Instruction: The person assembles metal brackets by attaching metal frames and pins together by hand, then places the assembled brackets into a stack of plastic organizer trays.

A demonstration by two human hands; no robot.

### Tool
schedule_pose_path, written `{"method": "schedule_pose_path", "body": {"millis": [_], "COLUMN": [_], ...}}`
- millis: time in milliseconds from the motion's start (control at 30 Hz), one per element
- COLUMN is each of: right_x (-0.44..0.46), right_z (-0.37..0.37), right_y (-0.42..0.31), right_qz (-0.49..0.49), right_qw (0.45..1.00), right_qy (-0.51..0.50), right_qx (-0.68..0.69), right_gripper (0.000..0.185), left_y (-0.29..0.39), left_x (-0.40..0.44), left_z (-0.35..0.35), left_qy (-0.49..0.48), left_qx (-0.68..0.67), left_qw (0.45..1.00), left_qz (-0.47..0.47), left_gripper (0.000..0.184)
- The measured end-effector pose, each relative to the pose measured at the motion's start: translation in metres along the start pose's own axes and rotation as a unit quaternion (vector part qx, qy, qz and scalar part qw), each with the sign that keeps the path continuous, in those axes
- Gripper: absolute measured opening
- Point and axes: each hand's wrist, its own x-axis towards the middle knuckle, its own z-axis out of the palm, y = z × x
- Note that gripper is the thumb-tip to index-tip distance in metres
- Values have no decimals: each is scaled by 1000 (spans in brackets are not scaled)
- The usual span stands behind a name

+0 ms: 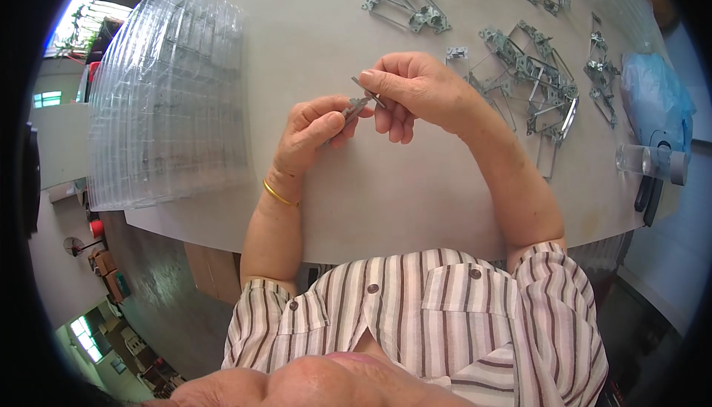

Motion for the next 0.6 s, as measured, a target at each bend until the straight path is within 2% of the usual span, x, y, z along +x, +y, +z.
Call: {"method": "schedule_pose_path", "body": {"millis": [133, 233, 333, 433, 533, 600], "right_x": [0, 0, 2, 4, 5, 4], "right_z": [-5, -6, -4, -7, -6, -4], "right_y": [-3, 1, 5, 5, 7, 5], "right_qz": [10, 2, -61, -95, -124, -124], "right_qw": [999, 998, 990, 984, 983, 985], "right_qy": [-29, -14, 46, 115, 128, 109], "right_qx": [-40, -65, -121, -100, -39, -53], "right_gripper": [32, 29, 28, 26, 20, 19], "left_y": [1, 2, 6, -2, 5, 2], "left_x": [-2, -1, 1, -2, 0, 3], "left_z": [5, 3, 1, 6, 3, 1], "left_qy": [-1, -29, -70, -24, 40, 71], "left_qx": [2, 19, 62, -5, -5, -43], "left_qw": [1000, 999, 995, 999, 999, 996], "left_qz": [-8, -15, -28, -37, -9, 12], "left_gripper": [28, 27, 28, 34, 40, 42]}}
